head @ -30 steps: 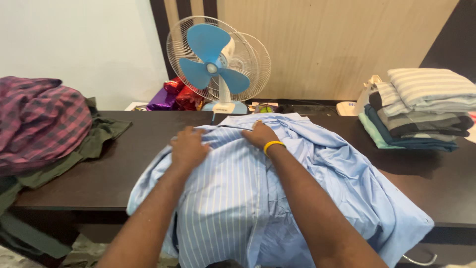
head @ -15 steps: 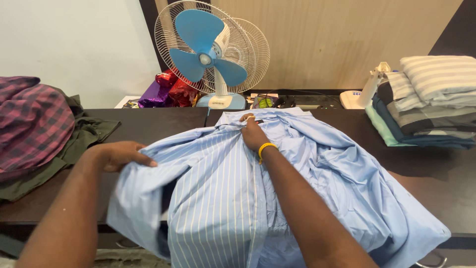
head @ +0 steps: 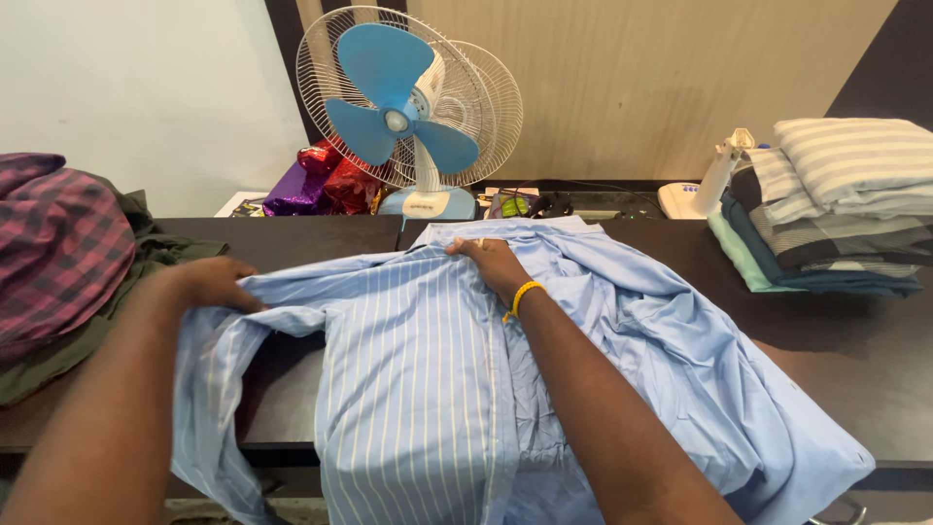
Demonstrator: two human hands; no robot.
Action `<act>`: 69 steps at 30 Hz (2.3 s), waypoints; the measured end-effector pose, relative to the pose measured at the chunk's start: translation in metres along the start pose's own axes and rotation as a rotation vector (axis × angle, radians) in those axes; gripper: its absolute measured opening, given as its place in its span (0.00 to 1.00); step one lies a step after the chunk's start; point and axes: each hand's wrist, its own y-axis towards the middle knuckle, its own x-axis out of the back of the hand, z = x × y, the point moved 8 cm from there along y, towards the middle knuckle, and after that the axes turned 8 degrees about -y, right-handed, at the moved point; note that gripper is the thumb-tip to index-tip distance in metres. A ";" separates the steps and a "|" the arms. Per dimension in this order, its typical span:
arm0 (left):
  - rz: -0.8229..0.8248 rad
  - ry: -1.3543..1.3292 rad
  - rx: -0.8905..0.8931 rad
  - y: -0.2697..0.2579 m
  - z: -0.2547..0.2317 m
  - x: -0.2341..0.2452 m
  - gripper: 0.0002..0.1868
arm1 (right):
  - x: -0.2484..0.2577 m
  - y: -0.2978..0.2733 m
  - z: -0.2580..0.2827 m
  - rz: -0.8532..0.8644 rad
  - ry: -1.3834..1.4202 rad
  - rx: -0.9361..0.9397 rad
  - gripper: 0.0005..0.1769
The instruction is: The person unfolds a light blue striped shirt on a table, smooths it out, and buttons it from top to bottom. The person then folds the shirt in half and smooths it again.
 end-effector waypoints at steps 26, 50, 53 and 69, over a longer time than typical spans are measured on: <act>-0.380 0.167 -0.508 0.025 -0.291 -0.154 0.33 | 0.012 -0.039 0.044 -0.366 -0.752 0.112 0.15; -0.755 -0.328 -0.932 -0.026 -0.444 -0.168 0.18 | 0.241 -0.125 0.049 -0.527 -1.304 -0.055 0.11; -0.136 -1.046 -0.571 0.031 -0.483 -0.223 0.16 | 0.229 -0.138 0.060 -0.490 -1.185 0.020 0.11; -0.780 -0.129 -0.687 -0.023 -0.559 -0.207 0.17 | 0.290 -0.214 0.037 -0.414 -1.128 -0.259 0.43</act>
